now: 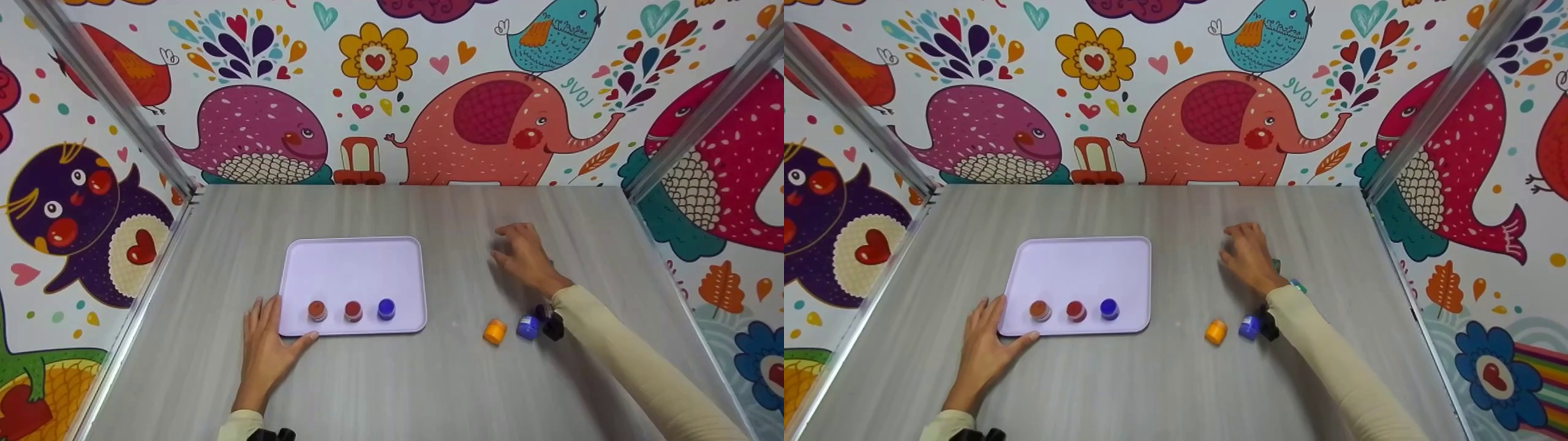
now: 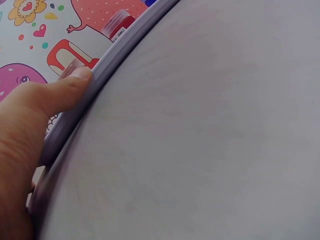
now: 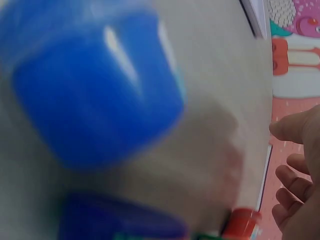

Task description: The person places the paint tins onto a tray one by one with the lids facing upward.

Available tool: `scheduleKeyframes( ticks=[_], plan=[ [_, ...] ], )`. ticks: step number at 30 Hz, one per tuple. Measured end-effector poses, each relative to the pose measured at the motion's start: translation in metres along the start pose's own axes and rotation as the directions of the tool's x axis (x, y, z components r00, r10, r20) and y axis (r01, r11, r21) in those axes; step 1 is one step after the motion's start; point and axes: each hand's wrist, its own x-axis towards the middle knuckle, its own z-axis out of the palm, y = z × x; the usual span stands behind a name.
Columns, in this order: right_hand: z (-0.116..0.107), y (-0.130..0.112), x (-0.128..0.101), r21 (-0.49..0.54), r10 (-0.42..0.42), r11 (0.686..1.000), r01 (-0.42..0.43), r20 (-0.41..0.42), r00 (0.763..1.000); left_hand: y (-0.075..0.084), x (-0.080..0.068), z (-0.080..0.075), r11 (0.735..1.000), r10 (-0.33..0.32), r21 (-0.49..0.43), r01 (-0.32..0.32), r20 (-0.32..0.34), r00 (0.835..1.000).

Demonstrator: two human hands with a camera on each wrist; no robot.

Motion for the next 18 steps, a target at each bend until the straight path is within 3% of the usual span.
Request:
scheduleKeyframes(
  ticks=[3,10,18],
  plan=[
    [-0.007,0.007,0.0,-0.013,0.051,0.999,-0.051,0.016,0.999,0.001,0.0,0.0,1.0,0.012,-0.001,-0.012,-0.02,1.0],
    [-0.018,0.023,-0.002,-0.041,0.133,0.99,-0.131,0.035,0.991,0.004,0.0,-0.002,0.999,-0.036,-0.005,0.036,0.039,0.999],
    [-0.021,0.038,-0.004,-0.072,0.195,0.979,-0.192,0.04,0.98,0.005,0.0,-0.003,0.998,-0.061,0.004,0.061,0.058,0.996]
  ],
)
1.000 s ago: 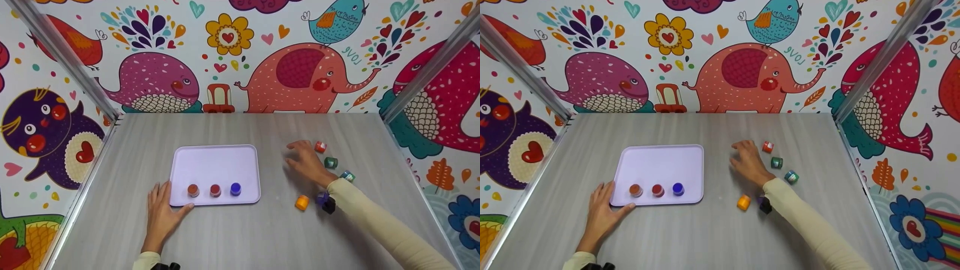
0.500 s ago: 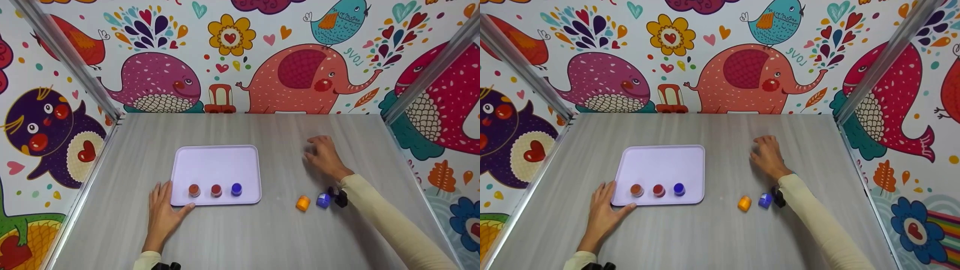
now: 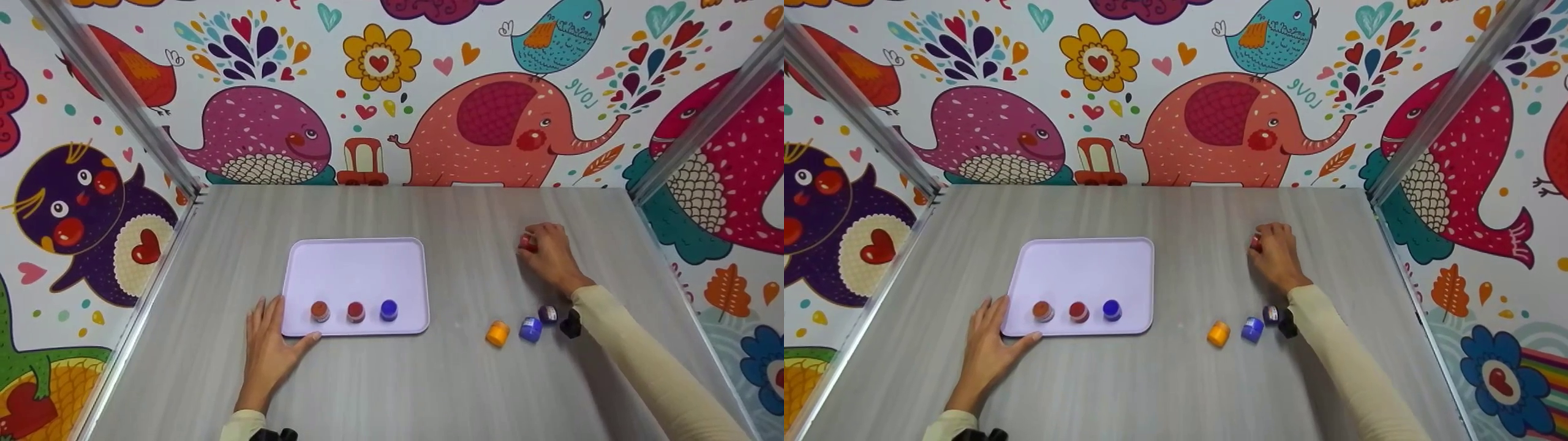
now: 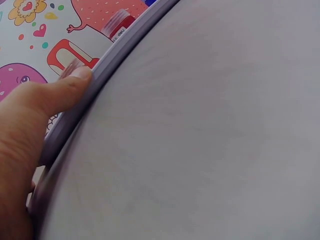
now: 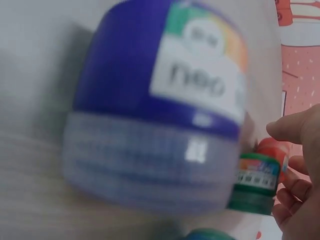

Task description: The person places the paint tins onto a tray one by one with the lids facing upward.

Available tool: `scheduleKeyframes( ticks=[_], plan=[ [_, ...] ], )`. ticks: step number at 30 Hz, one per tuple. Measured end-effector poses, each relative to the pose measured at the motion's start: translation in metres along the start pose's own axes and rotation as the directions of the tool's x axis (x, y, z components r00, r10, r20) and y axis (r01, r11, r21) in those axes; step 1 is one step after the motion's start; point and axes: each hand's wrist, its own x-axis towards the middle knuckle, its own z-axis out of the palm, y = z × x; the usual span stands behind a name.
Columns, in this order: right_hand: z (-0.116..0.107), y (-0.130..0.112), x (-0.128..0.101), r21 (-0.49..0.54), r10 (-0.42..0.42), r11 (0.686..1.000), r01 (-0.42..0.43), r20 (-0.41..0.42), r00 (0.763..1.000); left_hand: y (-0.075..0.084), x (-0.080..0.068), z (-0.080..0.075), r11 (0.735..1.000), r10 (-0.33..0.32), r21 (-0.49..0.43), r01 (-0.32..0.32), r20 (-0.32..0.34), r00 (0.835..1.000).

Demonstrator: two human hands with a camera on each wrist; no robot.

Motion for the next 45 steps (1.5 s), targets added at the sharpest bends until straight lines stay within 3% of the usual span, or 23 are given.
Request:
scheduleKeyframes(
  ticks=[10,24,38,45],
  plan=[
    [0.002,0.01,0.0,-0.053,0.016,0.998,-0.016,0.006,1.0,-0.001,-0.001,0.002,0.999,0.037,0.003,-0.037,-0.049,0.998],
    [0.001,0.013,0.001,-0.042,0.037,0.998,-0.036,0.043,0.998,-0.001,0.001,0.001,1.0,0.011,0.01,-0.011,-0.008,1.0],
    [0.006,-0.003,0.001,-0.049,0.008,0.999,-0.007,0.018,1.0,-0.002,-0.001,0.0,1.0,0.004,0.01,-0.003,-0.005,1.0],
    [0.014,-0.018,-0.001,-0.023,-0.052,0.998,0.051,-0.029,0.998,-0.003,0.001,0.002,0.998,0.069,0.007,-0.068,-0.071,0.995]
  ],
)
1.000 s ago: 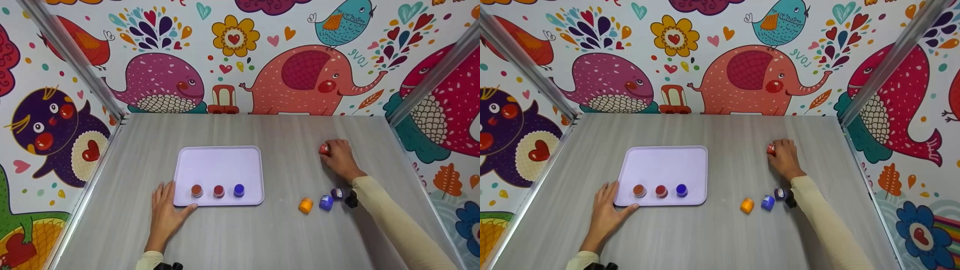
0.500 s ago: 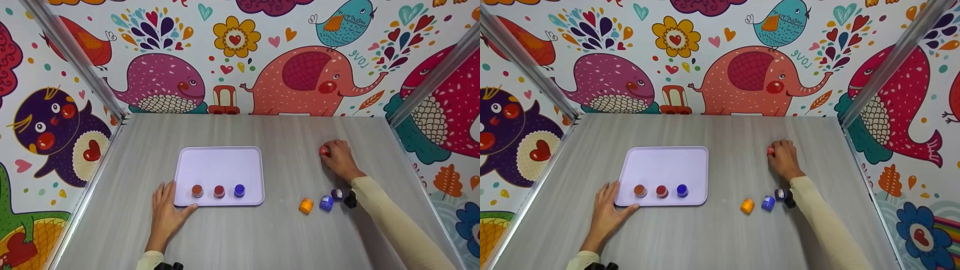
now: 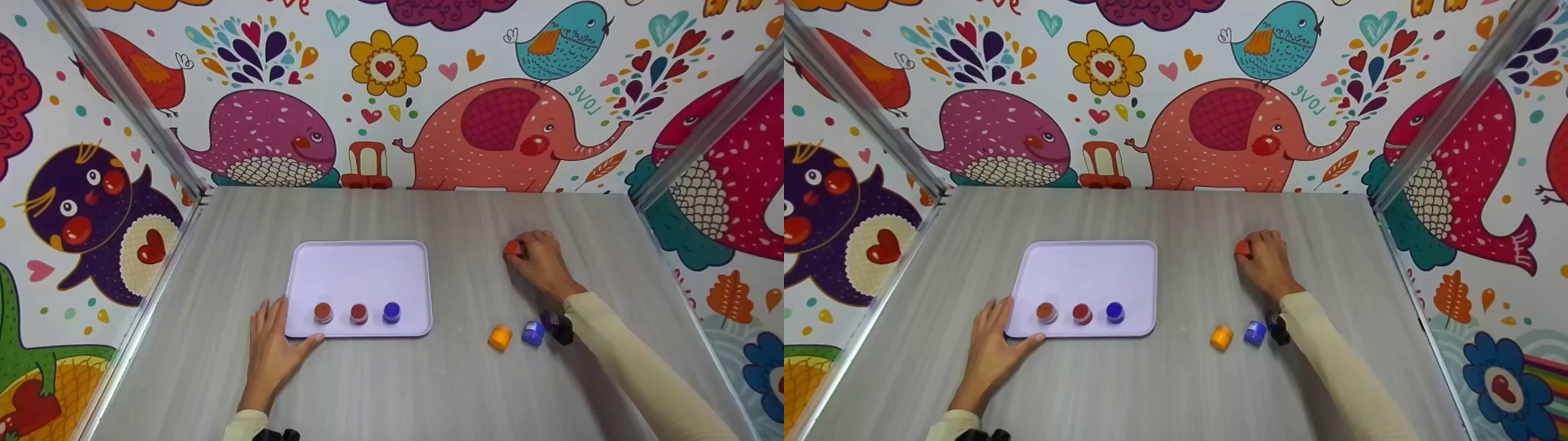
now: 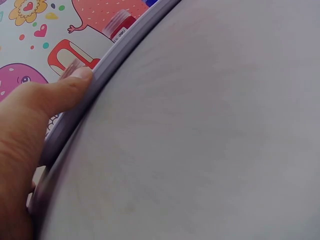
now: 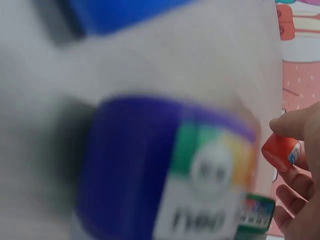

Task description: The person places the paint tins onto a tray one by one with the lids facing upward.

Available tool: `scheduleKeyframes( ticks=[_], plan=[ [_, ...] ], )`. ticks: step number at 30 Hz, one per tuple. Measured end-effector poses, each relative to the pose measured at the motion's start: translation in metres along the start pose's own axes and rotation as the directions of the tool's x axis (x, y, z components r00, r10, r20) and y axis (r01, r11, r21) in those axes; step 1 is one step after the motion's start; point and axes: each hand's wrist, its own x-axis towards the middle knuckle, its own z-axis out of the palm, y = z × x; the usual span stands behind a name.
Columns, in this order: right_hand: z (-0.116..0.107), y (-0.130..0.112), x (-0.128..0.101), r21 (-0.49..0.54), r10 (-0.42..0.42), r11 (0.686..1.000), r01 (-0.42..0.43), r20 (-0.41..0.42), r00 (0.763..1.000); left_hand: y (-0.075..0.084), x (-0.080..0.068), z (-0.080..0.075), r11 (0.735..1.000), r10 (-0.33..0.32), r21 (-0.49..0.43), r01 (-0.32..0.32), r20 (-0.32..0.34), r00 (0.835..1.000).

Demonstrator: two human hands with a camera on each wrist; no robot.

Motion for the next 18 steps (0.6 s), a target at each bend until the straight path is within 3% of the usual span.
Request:
scheduleKeyframes(
  ticks=[18],
  plan=[
    [0.024,-0.045,-0.003,0.077,-0.067,0.995,0.061,0.067,0.996,-0.001,-0.002,0.0,1.0,0.0,-0.012,0.0,0.005,1.0]
  ],
)
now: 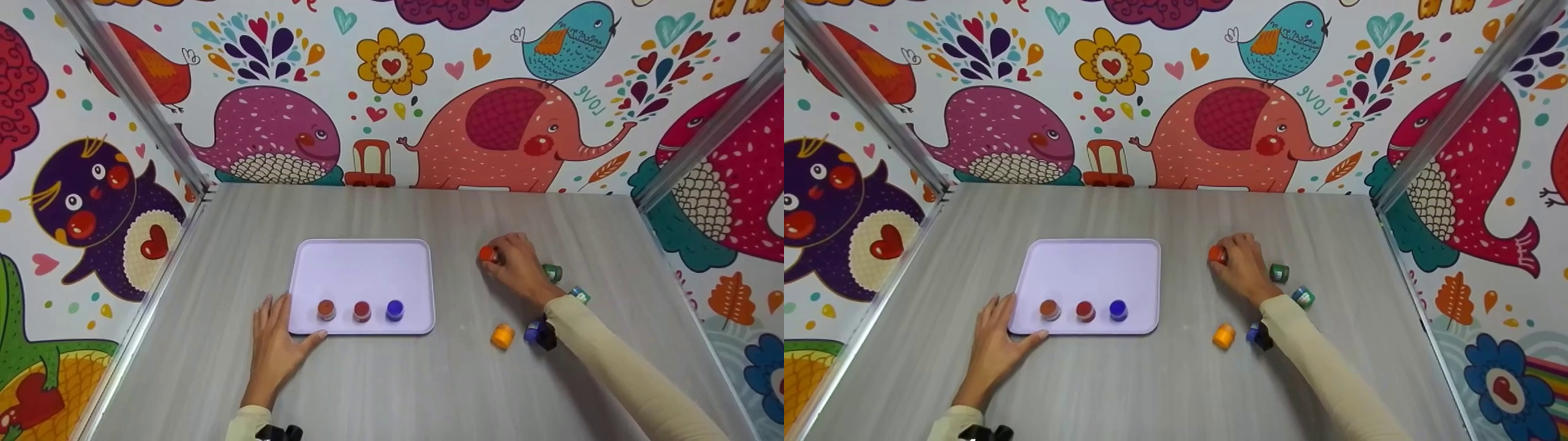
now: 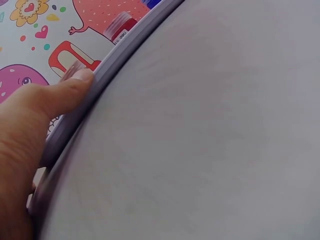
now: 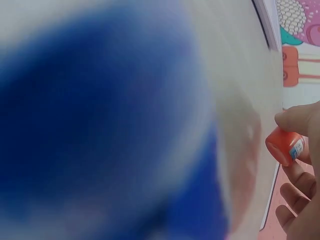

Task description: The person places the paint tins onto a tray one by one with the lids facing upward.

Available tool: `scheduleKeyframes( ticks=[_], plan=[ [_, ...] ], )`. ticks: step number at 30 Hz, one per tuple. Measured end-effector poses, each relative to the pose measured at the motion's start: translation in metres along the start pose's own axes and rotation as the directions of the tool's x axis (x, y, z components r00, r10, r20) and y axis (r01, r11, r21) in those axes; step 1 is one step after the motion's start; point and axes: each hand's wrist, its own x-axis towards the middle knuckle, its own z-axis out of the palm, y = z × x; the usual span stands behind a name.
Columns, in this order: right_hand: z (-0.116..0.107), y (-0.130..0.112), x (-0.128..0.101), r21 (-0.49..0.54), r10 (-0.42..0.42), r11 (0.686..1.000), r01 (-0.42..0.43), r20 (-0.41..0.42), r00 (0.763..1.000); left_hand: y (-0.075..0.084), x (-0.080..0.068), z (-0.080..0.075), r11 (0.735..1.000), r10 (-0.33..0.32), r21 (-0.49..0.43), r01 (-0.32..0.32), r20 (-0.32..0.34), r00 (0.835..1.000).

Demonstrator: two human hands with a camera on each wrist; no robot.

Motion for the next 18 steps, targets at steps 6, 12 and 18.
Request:
scheduleKeyframes(
  ticks=[6,12,18],
  plan=[
    [0.009,-0.013,0.0,0.028,0.005,1.0,-0.005,0.026,1.0,-0.001,-0.001,0.001,1.0,0.01,0.0,-0.01,-0.023,1.0],
    [0.018,-0.027,0.0,0.049,-0.003,0.999,0.001,0.048,0.999,0.001,0.0,0.001,1.0,-0.01,0.01,0.01,-0.003,1.0],
    [0.025,-0.036,0.0,0.05,-0.04,0.998,0.037,0.054,0.998,0.0,0.002,0.0,0.999,-0.034,0.012,0.033,0.029,0.999]
  ],
)
